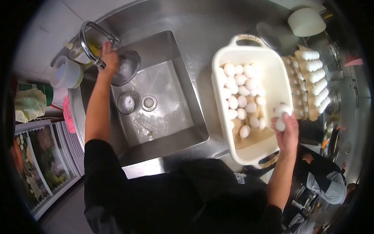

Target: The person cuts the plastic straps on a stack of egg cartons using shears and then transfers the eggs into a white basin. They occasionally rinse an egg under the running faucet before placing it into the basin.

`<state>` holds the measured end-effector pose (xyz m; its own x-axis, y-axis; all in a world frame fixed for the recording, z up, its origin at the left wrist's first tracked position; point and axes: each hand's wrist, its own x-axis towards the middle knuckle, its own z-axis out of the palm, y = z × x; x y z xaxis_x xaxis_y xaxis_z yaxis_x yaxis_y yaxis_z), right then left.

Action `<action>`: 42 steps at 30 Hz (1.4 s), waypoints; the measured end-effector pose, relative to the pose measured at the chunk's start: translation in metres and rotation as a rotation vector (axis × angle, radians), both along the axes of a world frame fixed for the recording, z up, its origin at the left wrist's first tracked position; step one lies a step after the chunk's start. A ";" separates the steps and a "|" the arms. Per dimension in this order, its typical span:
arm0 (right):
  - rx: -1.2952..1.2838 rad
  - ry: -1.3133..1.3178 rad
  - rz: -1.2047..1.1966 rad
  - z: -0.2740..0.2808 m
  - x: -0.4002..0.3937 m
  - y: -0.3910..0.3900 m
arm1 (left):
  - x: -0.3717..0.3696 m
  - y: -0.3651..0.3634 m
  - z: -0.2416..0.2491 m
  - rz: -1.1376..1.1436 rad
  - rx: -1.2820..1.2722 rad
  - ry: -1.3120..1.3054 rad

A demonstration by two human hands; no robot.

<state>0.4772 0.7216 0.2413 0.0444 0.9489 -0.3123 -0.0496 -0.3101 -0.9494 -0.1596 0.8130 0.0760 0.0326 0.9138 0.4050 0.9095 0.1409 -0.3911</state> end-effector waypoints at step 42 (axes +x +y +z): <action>0.684 -0.734 0.797 0.044 -0.186 0.050 | 0.153 -0.064 0.083 -0.052 0.137 -1.605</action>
<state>0.2916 0.7711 0.2852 -0.6541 0.7493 0.1032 0.5244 0.5476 -0.6521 -0.0066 0.7488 0.1587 -0.4561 0.8812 0.1243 0.3523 0.0506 0.9345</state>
